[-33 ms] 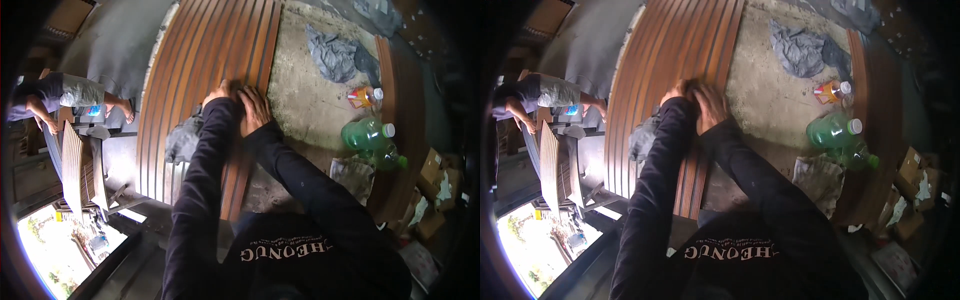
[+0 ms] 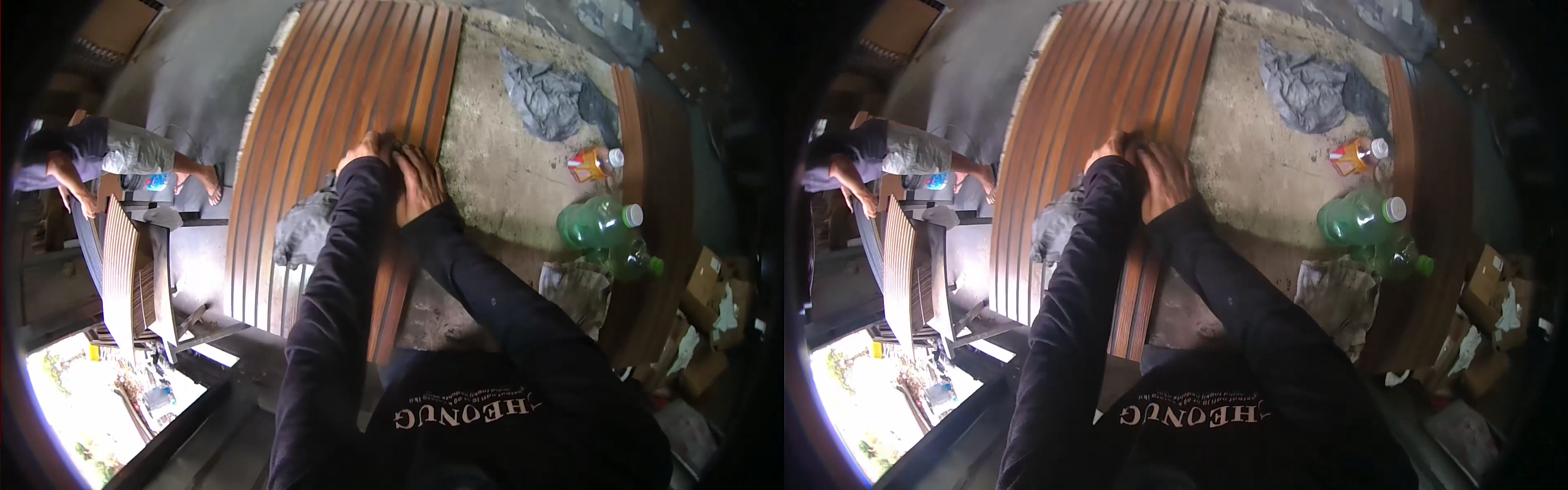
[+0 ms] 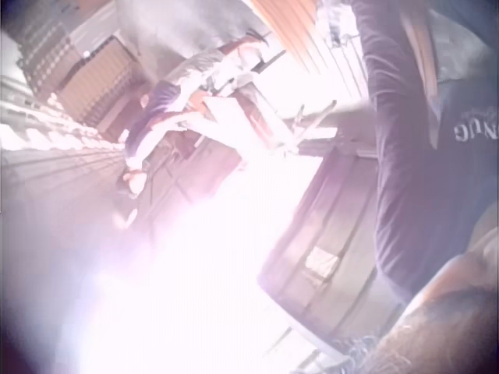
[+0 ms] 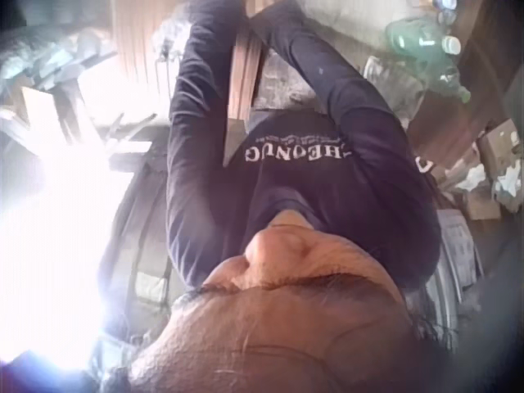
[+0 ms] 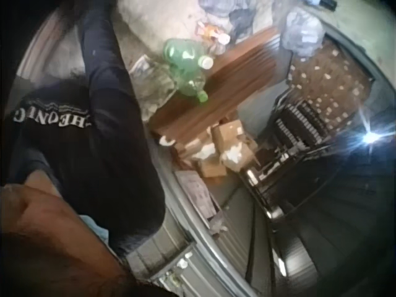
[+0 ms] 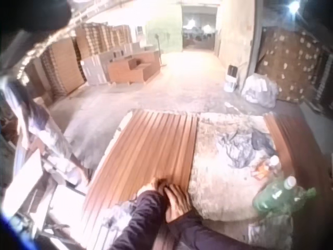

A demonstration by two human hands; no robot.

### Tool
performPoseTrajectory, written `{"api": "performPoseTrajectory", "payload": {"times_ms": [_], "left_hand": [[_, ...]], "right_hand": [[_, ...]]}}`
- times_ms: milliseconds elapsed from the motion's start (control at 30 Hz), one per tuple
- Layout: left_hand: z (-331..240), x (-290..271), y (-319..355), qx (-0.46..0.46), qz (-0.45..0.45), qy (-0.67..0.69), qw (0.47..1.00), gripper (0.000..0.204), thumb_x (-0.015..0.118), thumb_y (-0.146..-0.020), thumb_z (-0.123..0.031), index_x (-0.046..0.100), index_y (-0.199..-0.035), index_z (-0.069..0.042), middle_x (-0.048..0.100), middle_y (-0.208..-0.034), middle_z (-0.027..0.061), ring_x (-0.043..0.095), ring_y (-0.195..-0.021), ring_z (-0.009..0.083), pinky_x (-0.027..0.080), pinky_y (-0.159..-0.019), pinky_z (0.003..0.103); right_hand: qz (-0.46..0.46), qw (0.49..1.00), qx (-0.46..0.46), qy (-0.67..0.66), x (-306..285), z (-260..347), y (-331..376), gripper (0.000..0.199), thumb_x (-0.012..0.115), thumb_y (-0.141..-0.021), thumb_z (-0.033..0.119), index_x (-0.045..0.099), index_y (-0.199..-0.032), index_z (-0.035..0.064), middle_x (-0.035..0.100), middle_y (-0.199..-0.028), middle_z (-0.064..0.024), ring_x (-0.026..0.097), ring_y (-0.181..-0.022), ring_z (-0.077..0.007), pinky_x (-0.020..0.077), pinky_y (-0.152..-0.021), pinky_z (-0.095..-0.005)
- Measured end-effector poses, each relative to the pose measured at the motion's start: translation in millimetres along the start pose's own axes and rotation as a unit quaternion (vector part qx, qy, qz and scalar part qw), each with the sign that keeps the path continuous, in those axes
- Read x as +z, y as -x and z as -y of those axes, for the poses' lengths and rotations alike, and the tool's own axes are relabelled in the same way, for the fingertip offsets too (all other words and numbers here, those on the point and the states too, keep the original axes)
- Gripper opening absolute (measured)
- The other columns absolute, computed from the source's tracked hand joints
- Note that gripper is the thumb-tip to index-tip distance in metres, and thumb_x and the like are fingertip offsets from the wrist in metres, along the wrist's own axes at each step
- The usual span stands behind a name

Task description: The person wipes a slatted wooden panel with a white cloth, then moves it and continues cleaning it with a gray cloth alongside another person.

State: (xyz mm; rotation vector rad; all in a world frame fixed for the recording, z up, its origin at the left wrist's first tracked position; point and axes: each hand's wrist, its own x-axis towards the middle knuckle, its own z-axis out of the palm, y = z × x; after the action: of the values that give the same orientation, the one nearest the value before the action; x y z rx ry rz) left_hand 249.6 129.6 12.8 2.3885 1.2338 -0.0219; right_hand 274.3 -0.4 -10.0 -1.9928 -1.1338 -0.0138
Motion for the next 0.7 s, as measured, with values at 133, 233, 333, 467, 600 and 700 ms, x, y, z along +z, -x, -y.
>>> {"api": "performPoseTrajectory", "payload": {"times_ms": [133,233,333,467,600,700], "left_hand": [[-4,-49,21,-0.002,-0.078,0.345,0.935,0.031,0.062,-0.079,-0.031,0.058,-0.101,-0.008,0.063,-0.095,0.0201,0.059,-0.094,0.0350,0.047,-0.080,0.038],[-20,-83,48,0.147,-0.182,0.568,0.789,0.038,0.057,-0.076,-0.011,0.050,-0.112,-0.006,0.059,-0.100,0.0220,0.058,-0.098,0.0345,0.044,-0.085,0.035],[-22,-127,78,0.323,-0.313,0.487,0.748,0.060,0.050,-0.070,0.004,0.034,-0.128,-0.004,0.052,-0.114,0.0201,0.054,-0.106,0.0329,0.041,-0.090,0.033],[4,-198,124,0.246,-0.143,0.662,0.693,0.069,0.054,-0.074,0.012,0.027,-0.135,-0.007,0.051,-0.119,0.0174,0.056,-0.102,0.0231,0.046,-0.086,0.033],[36,-232,122,0.331,-0.111,0.630,0.694,0.079,0.061,-0.070,0.010,0.024,-0.137,-0.008,0.050,-0.120,0.0210,0.055,-0.105,0.0244,0.046,-0.087,0.033],[48,-227,94,0.316,-0.158,0.417,0.837,0.077,0.071,-0.072,-0.016,0.029,-0.136,-0.011,0.047,-0.128,0.0175,0.054,-0.108,0.0332,0.041,-0.094,0.035]], "right_hand": [[-0.016,0.999,0.027,-0.022,18,-21,9,0.056,0.048,-0.071,-0.002,0.040,-0.126,0.0029,0.045,-0.125,-0.0202,0.041,-0.118,-0.0363,0.0324,-0.101,-0.0406],[-0.031,0.995,-0.094,-0.029,11,-38,-7,0.049,0.051,-0.077,0.002,0.042,-0.125,0.0034,0.050,-0.120,-0.0200,0.046,-0.115,-0.0320,0.0357,-0.098,-0.0375],[0.115,0.975,0.012,-0.190,-12,-49,-26,0.048,0.051,-0.077,0.003,0.043,-0.125,0.0035,0.050,-0.120,-0.0196,0.047,-0.114,-0.0311,0.0363,-0.098,-0.0373],[0.187,0.917,0.098,-0.338,-53,-41,-22,0.047,0.052,-0.078,0.004,0.044,-0.124,0.0037,0.051,-0.119,-0.0189,0.047,-0.113,-0.0299,0.0370,-0.097,-0.0370],[0.178,0.905,0.117,-0.369,-21,-25,17,0.045,0.053,-0.079,0.005,0.044,-0.123,0.0038,0.052,-0.118,-0.0183,0.048,-0.112,-0.0287,0.0378,-0.096,-0.0367],[0.172,0.915,0.132,-0.341,6,-13,42,0.045,0.054,-0.079,0.006,0.045,-0.123,0.0039,0.053,-0.117,-0.0178,0.049,-0.112,-0.0277,0.0384,-0.095,-0.0364]]}}
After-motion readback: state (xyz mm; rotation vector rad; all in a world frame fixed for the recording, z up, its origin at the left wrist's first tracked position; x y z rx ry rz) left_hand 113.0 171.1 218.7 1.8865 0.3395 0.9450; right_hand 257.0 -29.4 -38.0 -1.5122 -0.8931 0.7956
